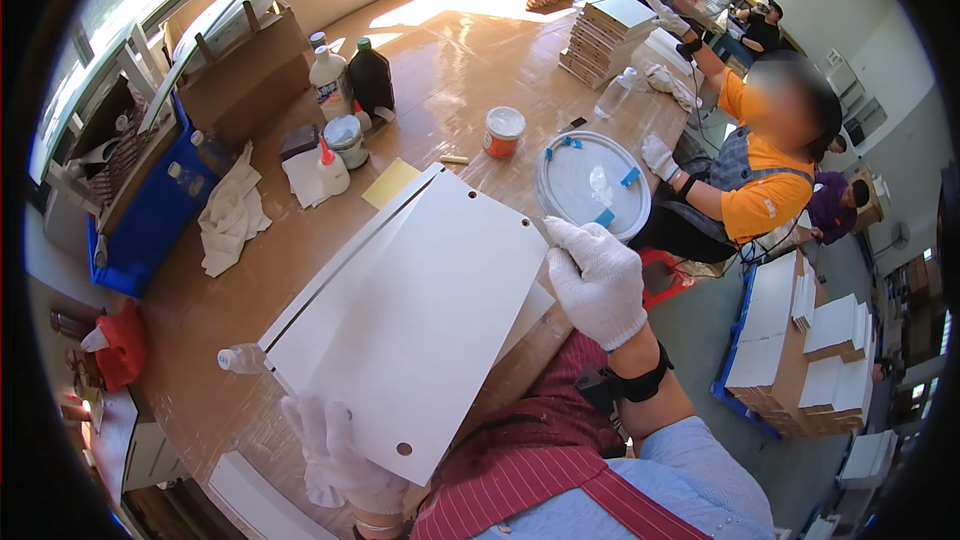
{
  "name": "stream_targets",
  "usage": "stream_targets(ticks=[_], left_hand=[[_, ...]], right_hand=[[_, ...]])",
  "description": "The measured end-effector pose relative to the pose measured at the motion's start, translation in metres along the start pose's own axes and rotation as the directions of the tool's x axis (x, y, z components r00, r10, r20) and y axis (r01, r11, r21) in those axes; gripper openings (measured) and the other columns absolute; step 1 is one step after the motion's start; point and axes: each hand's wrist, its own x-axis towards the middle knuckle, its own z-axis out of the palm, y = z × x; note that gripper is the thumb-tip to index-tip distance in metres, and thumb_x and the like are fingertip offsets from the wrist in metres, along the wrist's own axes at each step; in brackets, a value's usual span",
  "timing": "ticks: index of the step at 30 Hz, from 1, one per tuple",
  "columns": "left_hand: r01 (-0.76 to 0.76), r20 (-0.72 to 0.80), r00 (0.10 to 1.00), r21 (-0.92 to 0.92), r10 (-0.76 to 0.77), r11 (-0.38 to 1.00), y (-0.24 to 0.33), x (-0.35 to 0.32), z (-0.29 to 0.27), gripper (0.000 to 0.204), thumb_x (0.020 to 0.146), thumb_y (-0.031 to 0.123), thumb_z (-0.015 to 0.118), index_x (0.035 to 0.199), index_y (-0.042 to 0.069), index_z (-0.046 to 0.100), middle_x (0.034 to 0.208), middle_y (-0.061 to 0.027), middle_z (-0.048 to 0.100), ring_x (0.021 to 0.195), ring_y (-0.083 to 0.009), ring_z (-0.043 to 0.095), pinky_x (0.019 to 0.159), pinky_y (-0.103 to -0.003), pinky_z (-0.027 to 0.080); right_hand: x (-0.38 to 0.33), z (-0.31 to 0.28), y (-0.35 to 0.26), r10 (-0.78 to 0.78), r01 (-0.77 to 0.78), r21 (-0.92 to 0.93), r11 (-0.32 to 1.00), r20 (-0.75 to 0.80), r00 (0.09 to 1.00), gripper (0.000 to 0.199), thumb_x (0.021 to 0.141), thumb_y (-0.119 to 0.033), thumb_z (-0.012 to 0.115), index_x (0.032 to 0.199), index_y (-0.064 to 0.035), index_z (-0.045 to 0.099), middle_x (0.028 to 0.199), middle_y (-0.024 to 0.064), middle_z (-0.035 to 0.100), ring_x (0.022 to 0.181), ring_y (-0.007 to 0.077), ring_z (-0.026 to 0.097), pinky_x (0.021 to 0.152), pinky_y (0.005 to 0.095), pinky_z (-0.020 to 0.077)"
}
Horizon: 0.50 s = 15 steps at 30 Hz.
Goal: Applying a substance (likely adhesive or sealant) to white furniture panels and wiping them.
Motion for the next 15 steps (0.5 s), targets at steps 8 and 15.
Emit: stream_targets(ticks=[8, 15], left_hand=[[0.010, 0.012, 1.000, 0.023, -0.011, 1.000, -0.001, -0.005, -0.001, 0.059, 0.086, 0.034, 0.062, 0.134, 0.010, 0.039, 0.107, -0.0223, 0.054, 0.093, -0.0418, 0.053, 0.091, -0.057, 0.038], [0.039, 0.001, 0.999, 0.022, -0.039, 0.999, -0.004, -0.009, 0.002, 0.056, 0.088, 0.033, 0.061, 0.134, 0.011, 0.039, 0.107, -0.0217, 0.054, 0.094, -0.0417, 0.052, 0.092, -0.057, 0.038]], right_hand=[[0.012, -0.001, -0.009, -0.020, 0.028, -0.098, 0.995, 0.080, 0.997, 0.029, 0.080, -0.006, 0.068, 0.108, -0.0072, 0.073, 0.080, 0.0125, 0.067, 0.072, 0.0298, 0.067, 0.064, 0.0372, 0.0540], [0.015, 0.000, -0.010, -0.013, 0.023, -0.103, 0.994, 0.100, 0.995, 0.027, 0.080, -0.007, 0.067, 0.107, -0.0068, 0.074, 0.079, 0.0130, 0.066, 0.071, 0.0306, 0.066, 0.064, 0.0386, 0.0537]])
